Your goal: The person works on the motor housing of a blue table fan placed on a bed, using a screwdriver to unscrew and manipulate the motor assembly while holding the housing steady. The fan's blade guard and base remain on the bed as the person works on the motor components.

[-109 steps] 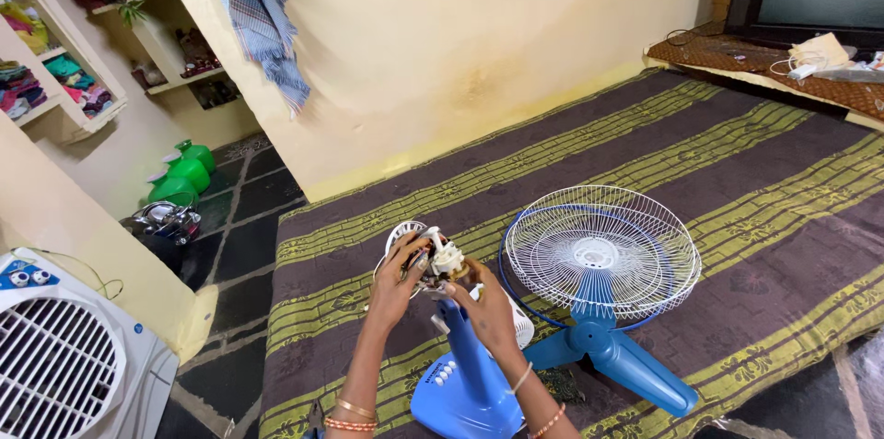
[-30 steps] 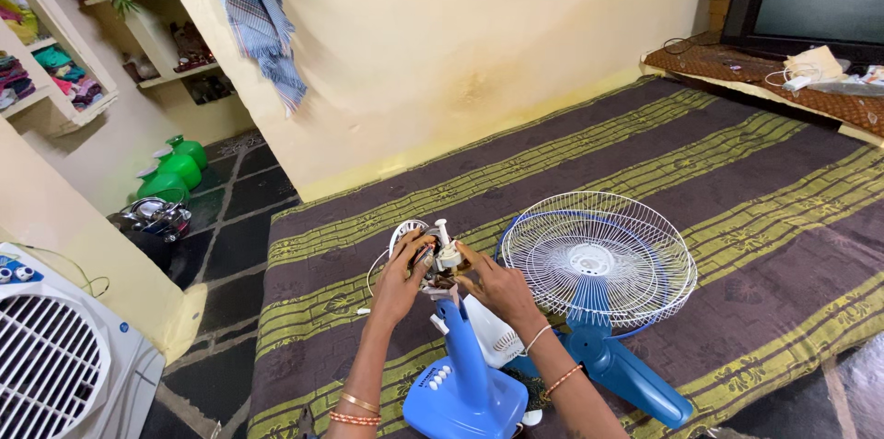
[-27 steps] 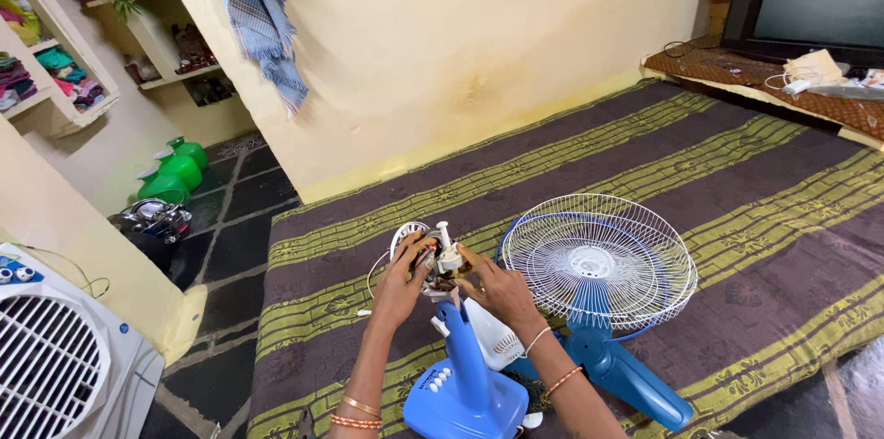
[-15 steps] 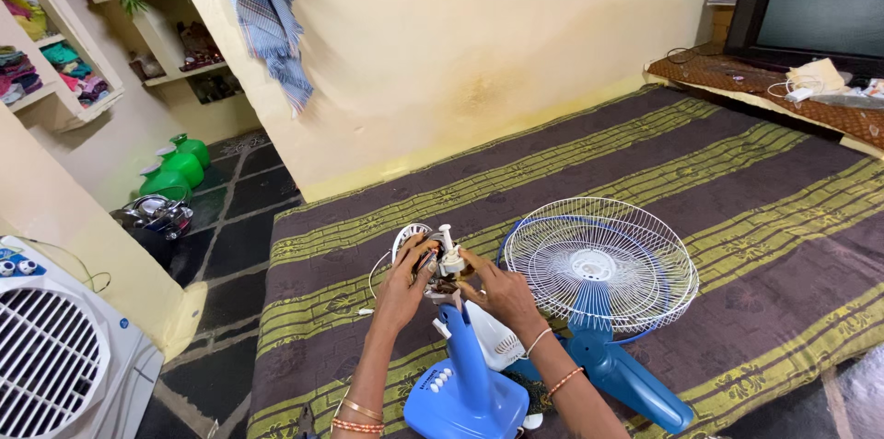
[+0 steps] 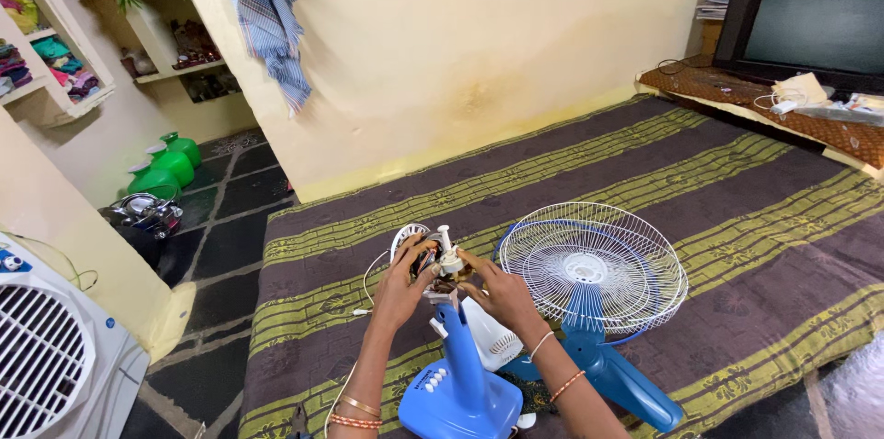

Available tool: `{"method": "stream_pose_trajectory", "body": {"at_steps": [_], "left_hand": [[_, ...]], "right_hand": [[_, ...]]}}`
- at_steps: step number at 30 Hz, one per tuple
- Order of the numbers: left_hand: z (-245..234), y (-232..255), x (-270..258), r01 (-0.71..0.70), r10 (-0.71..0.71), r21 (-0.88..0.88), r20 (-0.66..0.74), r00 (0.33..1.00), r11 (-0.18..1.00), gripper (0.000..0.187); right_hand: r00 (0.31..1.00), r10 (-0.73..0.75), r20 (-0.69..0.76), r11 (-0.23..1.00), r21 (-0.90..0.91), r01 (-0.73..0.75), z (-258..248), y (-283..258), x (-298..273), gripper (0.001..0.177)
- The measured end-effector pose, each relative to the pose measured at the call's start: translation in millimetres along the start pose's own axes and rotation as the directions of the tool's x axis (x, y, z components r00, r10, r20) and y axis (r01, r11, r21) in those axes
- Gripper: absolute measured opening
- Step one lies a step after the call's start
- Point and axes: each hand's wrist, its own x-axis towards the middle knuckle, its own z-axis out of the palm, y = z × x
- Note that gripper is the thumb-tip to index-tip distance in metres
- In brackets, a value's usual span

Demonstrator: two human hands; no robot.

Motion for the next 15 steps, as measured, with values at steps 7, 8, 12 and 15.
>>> {"method": "stream_pose_trajectory", "body": {"at_steps": [7, 8, 12, 15], "left_hand": [[-1.7, 4.0, -0.8, 0.037, -0.037, 0.015, 0.007, 0.999, 0.999, 0.053], [-2.3, 4.3, -0.9, 0.040, -0.040, 0.016, 0.011, 0.999, 0.999, 0.053], [-2.2, 7.0, -1.3, 0.019, -0.019, 0.001, 0.004, 1.000, 1.000, 0.056], [-0.3, 8.2, -1.2, 0.042, -0.042, 0.024, 0.018, 0.999, 0.999, 0.059]], "right_hand": [[0.999, -0.037, -0.034, 0.996, -0.083, 0.034, 4.3, -0.9, 0.0, 0.069], [0.998, -0.045, -0.038, 0.994, -0.105, 0.041, 5.6, -0.4, 0.3, 0.069], [0.993, -0.084, -0.087, 0.984, -0.163, 0.069, 10.2, 1.8, -0.6, 0.072], [0.999, -0.029, -0.040, 0.985, -0.172, 0.022, 13.2, 5.1, -1.4, 0.072]]}}
